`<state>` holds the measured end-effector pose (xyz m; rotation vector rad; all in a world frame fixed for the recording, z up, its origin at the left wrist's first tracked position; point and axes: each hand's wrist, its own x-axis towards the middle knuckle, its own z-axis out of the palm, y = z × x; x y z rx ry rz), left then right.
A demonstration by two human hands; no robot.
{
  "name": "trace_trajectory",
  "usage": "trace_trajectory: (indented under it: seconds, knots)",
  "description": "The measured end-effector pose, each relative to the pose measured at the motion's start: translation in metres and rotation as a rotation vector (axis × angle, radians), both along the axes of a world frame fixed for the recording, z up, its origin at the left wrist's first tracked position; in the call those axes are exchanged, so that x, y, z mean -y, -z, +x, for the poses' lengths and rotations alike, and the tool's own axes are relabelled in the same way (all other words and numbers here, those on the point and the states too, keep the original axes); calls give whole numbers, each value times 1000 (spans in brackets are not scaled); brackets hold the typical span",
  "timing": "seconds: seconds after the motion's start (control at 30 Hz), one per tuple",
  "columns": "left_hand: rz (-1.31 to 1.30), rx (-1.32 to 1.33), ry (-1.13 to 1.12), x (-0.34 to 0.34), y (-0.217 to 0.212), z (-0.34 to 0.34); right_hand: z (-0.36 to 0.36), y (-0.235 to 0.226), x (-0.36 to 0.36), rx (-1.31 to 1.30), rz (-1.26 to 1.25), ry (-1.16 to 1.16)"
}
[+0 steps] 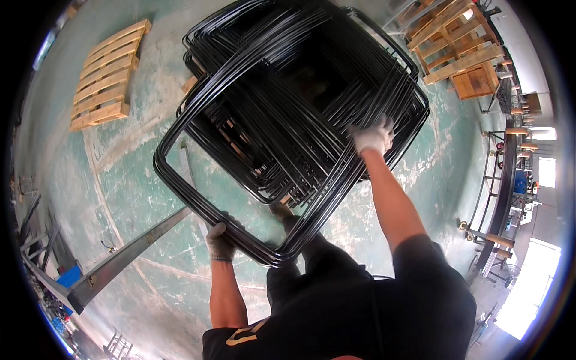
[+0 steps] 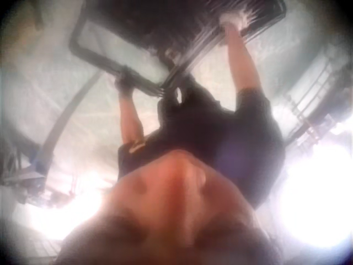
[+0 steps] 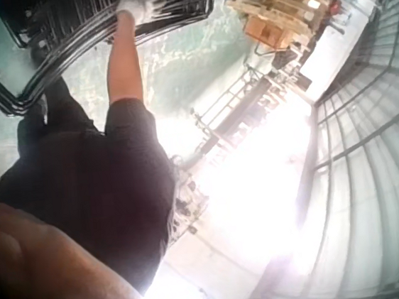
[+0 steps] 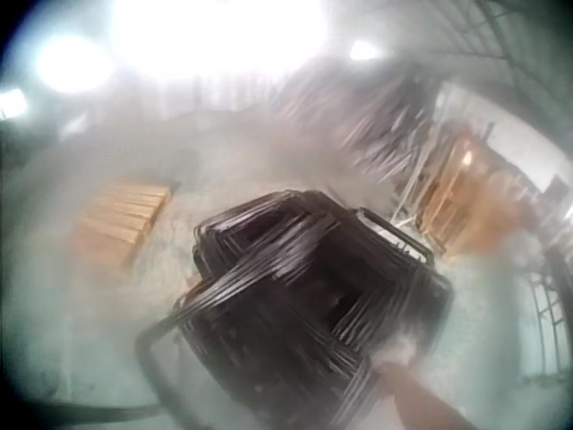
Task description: The person measures a metal frame on a wooden board, then picks up a bundle of long metal rods. They feed the rods into a bending machine, operate the controls to bend them into rectangular shapes, and remove the finished pieces. The person stacks the bent metal frames on a wooden pallet.
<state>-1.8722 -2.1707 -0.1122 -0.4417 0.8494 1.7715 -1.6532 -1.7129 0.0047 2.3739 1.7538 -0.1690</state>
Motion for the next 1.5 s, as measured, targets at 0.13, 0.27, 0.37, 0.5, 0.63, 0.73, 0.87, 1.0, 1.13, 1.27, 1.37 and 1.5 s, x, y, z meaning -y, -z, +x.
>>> trace_trajectory:
  seconds: [0.13,0.27,0.37,0.5,0.63,0.73,0.87,1.0,1.13,1.27,1.37,1.5]
  knots:
    - [-36,29,29,6,5,0,24,30,-66,-314,-155,497]
    - [-87,19,5,6,3,7,22,41,-74,-276,-181,526]
    - [-108,5,11,8,5,14,47,84,-91,-292,-156,582]
    - [-208,-80,-43,25,38,27,96,154,-110,-414,-30,642]
    - [-246,-90,-143,-1,-1,38,126,202,-125,-288,-165,367]
    - [-303,-126,-148,-7,-22,37,94,150,-94,-577,-65,448]
    - [-283,-171,-147,-6,-36,22,109,148,-91,-1181,-97,633]
    - [-270,-195,-124,1,-45,12,115,130,-83,-1268,-72,620]
    - [-302,-273,-128,3,-68,9,100,103,-66,-1293,-4,608]
    - [-352,-349,-110,8,-103,0,107,101,-57,-1288,18,594]
    - [-359,-370,-115,21,-131,-7,100,94,-38,-1384,-96,649]
    - [-392,-428,-176,30,-189,-9,107,92,-23,-1502,-253,695]
